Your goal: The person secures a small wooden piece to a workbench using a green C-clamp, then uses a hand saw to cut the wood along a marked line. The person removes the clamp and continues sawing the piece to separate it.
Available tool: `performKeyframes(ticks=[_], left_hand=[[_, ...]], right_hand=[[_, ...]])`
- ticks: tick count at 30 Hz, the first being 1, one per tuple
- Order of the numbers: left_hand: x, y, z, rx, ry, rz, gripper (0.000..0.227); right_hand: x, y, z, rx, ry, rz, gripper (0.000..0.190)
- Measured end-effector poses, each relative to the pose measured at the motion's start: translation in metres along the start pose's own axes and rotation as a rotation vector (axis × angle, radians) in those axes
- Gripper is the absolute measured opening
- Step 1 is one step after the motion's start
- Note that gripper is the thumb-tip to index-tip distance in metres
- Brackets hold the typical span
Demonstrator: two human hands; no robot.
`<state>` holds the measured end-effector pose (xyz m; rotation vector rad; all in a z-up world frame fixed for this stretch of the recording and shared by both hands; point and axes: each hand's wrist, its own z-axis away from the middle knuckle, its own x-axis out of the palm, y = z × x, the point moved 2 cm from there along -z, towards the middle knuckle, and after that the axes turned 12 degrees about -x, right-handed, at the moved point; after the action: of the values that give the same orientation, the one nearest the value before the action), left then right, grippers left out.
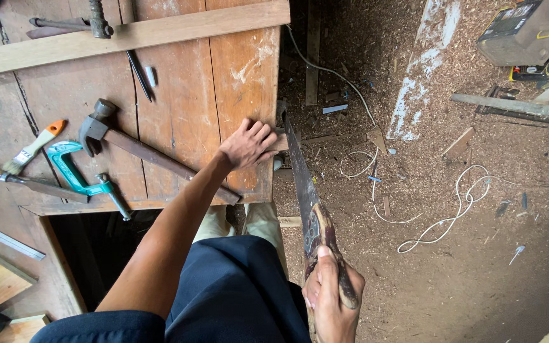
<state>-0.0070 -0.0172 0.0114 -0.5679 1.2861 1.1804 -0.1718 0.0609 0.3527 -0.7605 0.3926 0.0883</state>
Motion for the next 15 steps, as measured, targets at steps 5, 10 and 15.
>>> performKeyframes(ticks=[5, 10, 15], left_hand=[[-0.002, -0.010, -0.009, 0.013, 0.034, 0.050, 0.053], [0.003, 0.003, 0.001, -0.014, 0.131, 0.023, 0.055], [0.005, 0.005, 0.008, -0.032, 0.158, 0.047, 0.055]], right_hand=[[0.064, -0.036, -0.074, -0.227, -0.079, 0.183, 0.044], [0.118, 0.013, -0.171, -0.231, -0.115, 0.228, 0.043], [0.107, 0.053, -0.181, -0.235, -0.081, 0.223, 0.040]])
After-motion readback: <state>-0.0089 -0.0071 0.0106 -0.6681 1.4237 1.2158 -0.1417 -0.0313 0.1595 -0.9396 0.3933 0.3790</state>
